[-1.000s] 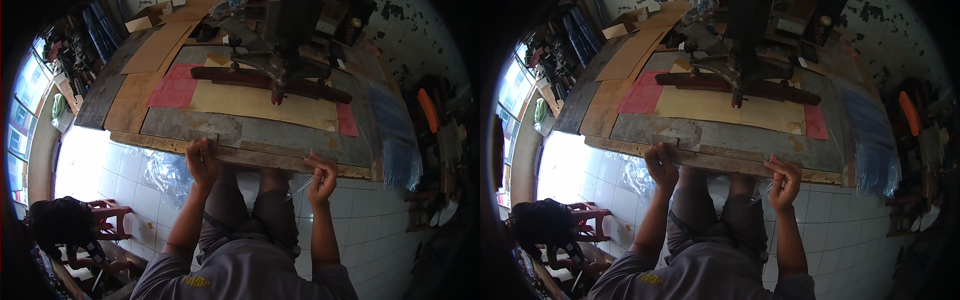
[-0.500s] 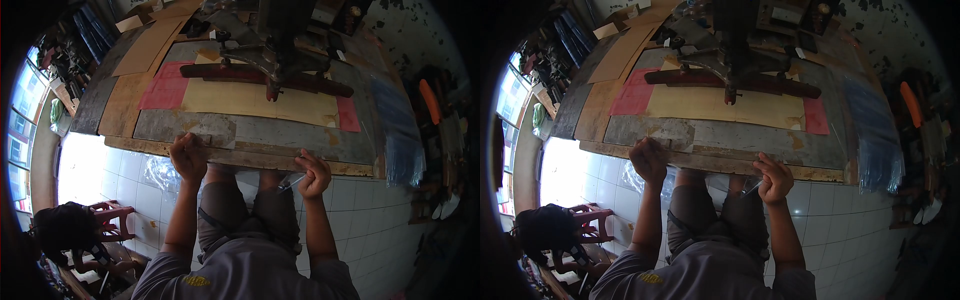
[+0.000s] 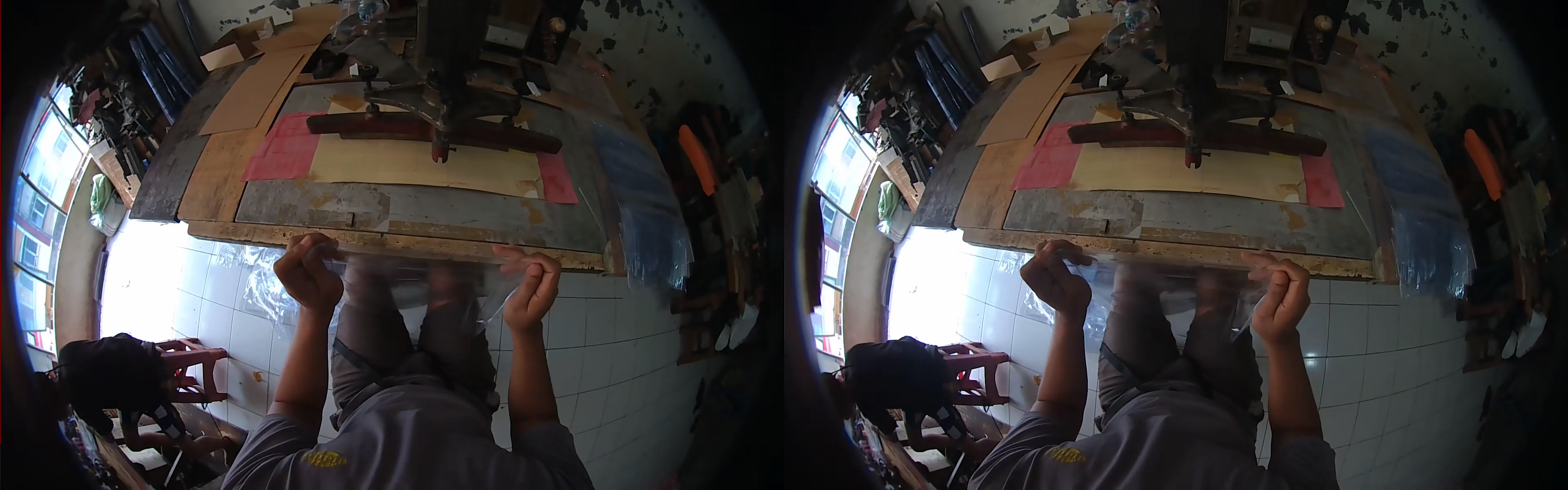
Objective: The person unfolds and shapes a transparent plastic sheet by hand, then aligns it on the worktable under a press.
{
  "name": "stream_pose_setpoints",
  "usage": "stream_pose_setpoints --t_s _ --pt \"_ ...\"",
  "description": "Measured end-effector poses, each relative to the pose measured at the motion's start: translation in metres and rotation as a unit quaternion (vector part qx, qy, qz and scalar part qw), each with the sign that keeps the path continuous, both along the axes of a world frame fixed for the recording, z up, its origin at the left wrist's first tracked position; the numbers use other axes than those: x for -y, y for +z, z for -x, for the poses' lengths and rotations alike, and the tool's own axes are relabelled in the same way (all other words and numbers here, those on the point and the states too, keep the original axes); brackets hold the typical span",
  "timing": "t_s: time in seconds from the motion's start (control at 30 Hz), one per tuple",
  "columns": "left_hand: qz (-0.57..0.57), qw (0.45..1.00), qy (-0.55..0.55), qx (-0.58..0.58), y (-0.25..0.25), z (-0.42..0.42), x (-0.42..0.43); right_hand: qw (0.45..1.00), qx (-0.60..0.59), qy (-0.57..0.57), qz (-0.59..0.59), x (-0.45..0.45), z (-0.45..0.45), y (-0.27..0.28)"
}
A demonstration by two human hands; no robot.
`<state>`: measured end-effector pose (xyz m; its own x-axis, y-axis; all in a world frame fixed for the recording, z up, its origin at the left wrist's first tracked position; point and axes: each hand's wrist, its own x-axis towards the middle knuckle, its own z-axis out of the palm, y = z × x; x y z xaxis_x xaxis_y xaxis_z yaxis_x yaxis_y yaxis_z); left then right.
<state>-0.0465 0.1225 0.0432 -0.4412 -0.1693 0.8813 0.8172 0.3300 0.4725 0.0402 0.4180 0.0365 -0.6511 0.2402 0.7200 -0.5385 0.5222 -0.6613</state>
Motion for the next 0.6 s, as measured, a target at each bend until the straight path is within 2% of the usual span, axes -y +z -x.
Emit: stream_pose_setpoints --t_s 0.03,0.13,0.17,0.23,0.33,0.53,0.6 --pt "0.001 1.0 0.001 -0.015 0.003 0.002 0.0 0.997 -0.003 -0.052 -0.056 -0.002 -0.005 0.008" --pt "0.0 0.996 -0.03 0.088 0.001 -0.001 0.001 0.994 0.057 -0.021 0.091 -0.005 -0.006 0.009" --pt "-0.006 0.979 -0.026 0.201 0.019 -0.007 -0.004 0.992 0.087 -0.042 0.085 -0.007 -0.006 0.015" --pt "-0.029 0.968 -0.035 0.248 0.02 -0.004 -0.007 0.983 0.148 -0.087 0.072 -0.013 -0.004 0.03" --pt "-0.043 0.954 -0.041 0.293 0.033 -0.004 -0.012 0.973 0.159 -0.078 0.149 -0.005 -0.005 0.058" --pt "-0.025 0.945 -0.04 0.324 0.035 0.015 -0.011 0.986 0.111 -0.101 0.068 -0.021 0.023 0.06" --pt "0.003 0.942 -0.02 0.336 0.033 0.025 -0.011 0.98 0.161 -0.113 0.044 -0.028 0.034 0.064"
